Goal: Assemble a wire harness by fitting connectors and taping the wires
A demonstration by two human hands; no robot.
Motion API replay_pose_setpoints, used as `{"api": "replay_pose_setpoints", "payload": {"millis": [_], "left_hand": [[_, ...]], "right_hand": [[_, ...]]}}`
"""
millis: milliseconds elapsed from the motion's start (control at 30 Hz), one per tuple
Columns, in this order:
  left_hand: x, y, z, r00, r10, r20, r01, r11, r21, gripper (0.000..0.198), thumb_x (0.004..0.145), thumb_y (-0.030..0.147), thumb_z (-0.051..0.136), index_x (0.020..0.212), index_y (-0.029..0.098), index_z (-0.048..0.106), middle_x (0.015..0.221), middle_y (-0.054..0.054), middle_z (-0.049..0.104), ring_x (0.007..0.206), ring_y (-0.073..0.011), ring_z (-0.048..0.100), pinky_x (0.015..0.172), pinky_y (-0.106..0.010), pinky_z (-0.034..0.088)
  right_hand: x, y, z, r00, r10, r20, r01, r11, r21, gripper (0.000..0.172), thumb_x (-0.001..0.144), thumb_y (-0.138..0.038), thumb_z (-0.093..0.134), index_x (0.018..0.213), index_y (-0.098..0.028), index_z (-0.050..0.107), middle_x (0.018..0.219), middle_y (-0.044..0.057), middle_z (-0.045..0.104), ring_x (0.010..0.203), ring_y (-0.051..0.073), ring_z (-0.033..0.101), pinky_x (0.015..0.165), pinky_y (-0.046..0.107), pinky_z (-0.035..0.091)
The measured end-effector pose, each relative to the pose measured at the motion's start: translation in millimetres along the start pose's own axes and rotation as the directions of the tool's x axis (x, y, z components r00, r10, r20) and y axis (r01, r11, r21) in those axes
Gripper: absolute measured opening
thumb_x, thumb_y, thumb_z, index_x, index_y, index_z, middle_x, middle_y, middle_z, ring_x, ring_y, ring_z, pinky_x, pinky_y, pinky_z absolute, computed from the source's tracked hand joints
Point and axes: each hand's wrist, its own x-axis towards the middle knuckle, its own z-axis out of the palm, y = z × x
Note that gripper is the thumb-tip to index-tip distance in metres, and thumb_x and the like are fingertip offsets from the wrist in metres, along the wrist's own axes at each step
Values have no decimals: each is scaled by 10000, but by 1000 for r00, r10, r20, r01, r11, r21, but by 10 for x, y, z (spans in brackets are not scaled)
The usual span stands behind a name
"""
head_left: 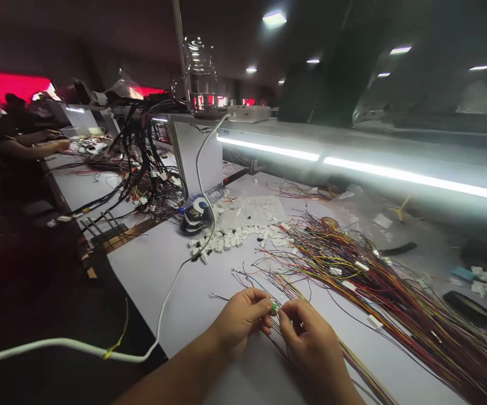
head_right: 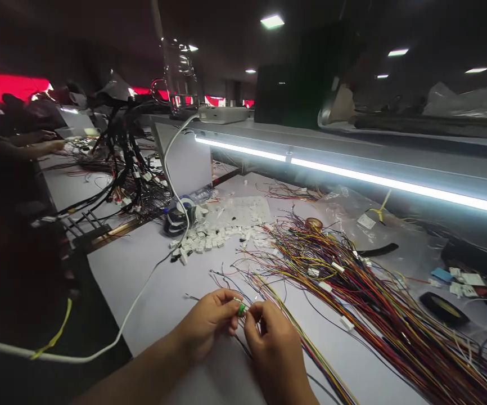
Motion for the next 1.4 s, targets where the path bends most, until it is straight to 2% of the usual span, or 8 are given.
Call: {"api": "replay_pose_setpoints", "payload": {"millis": [200, 367, 500, 633, 733, 867, 1000, 1400], "left_hand": [[-27, 45, 9, 999, -35, 4, 35, 997, -70, 355, 614, 287, 861, 827, 124, 629, 648, 2, 600, 530, -78, 527, 508, -202, 399], [-18, 13, -8, 998, -22, 53, 18, 997, 71, 316, 717, 349, 790, 877, 133, 621, 587, 12, 587, 531, -92, 528, 544, -217, 419], [-26, 31, 5, 999, -10, 50, 4, 993, 120, 290, 739, 359, 767, 863, 146, 615, 618, 10, 590, 559, -99, 526, 561, -226, 427], [-17, 77, 13, 1000, 28, -9, -26, 989, 147, 301, 718, 362, 780, 865, 149, 625, 637, 11, 588, 588, -109, 528, 565, -224, 438], [-2, 91, -6, 999, 12, -33, -9, 996, 84, 278, 701, 311, 795, 857, 147, 633, 619, 21, 578, 571, -95, 523, 549, -202, 438], [19, 94, -40, 993, -118, -16, 116, 988, -99, 200, 718, 198, 785, 834, 135, 634, 685, 18, 579, 546, -52, 520, 519, -154, 435], [25, 103, -56, 982, -189, -8, 185, 968, -168, 137, 770, 158, 740, 856, 120, 640, 722, 12, 577, 532, -31, 519, 493, -128, 442], [33, 98, -67, 985, -164, 57, 169, 981, -93, 158, 778, 213, 731, 830, 109, 623, 719, 0, 589, 523, -36, 499, 467, -143, 402]], "right_hand": [[-8, -42, -12, 999, 45, 6, -45, 998, 35, 101, 846, -242, 530, 773, -219, 595, 672, 3, 598, 557, 139, 522, 550, 261, 407], [18, -66, 11, 997, 76, -11, -76, 997, 20, 105, 816, -203, 536, 728, -212, 592, 654, -2, 607, 574, 136, 535, 555, 250, 402], [47, -70, 29, 999, 14, -41, -11, 999, 52, 110, 832, -218, 540, 769, -212, 629, 684, 12, 635, 586, 140, 550, 549, 256, 407], [78, -174, -42, 980, -131, -147, 157, 971, 178, 202, 907, -231, 501, 988, -229, 686, 802, 51, 686, 721, 169, 611, 656, 295, 469], [78, -243, -114, 978, -178, -112, 197, 960, 198, 220, 925, -219, 500, 1034, -247, 689, 812, 47, 685, 737, 170, 617, 672, 298, 474], [61, -226, -122, 989, -136, -59, 141, 986, 86, 139, 895, -217, 534, 859, -223, 668, 747, 24, 654, 676, 156, 584, 623, 271, 425], [50, -158, -61, 993, -105, -60, 102, 993, -51, 143, 863, -185, 500, 756, -213, 591, 670, 5, 595, 586, 132, 513, 567, 259, 364], [51, -95, -77, 931, -358, -67, 313, 881, -354, 178, 901, -137, 472, 756, -202, 551, 675, 3, 571, 617, 125, 518, 570, 254, 334]]}}
